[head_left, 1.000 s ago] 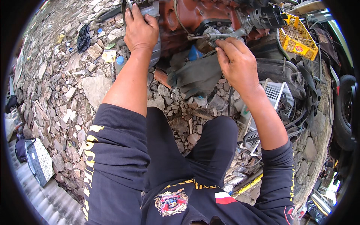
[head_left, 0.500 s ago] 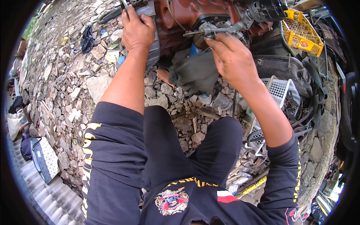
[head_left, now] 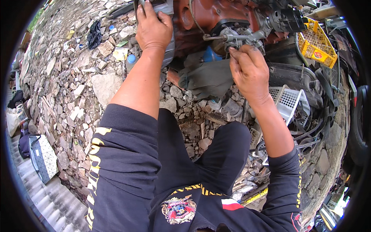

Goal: The person cleans and works on an engine component, first pouring liquid from a bottle onto it and then using a brush to scrub the surface. They follow this by wiping the area with a cloth and working on parts of the assembly by hand.

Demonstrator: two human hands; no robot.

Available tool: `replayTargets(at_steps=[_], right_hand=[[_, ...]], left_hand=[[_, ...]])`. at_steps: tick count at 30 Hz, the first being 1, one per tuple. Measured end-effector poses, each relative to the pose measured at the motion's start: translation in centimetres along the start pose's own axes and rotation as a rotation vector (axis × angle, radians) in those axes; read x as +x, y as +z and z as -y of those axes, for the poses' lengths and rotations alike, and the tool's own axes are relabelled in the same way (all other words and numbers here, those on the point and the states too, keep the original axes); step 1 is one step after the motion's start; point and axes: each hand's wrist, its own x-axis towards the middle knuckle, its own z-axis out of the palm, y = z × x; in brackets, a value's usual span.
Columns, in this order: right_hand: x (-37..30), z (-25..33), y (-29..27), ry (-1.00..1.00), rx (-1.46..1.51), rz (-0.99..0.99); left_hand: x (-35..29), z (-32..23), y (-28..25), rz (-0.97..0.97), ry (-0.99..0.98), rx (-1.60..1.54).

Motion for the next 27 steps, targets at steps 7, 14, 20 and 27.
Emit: replayTargets(at_steps=[7,14,20,27], right_hand=[[0.8,0.7,0.6,-0.073,-0.020,-0.002],[1.6,0.8,1.6,-0.126,-0.045,-0.002],[-0.6,-0.1,0.3,-0.039,-0.012,0.006],[-1.7,0.8,2.0,0.138,0.102,-0.168]], left_hand=[[0.1,0.2,-0.4,0.069,-0.045,0.008],[0.2,-0.4,-0.4,0.048,-0.037,0.003],[0.0,-0.3,-0.3,0.050,-0.029,0.016],[0.2,-0.3,-0.6,0.085,-0.066,-0.017]])
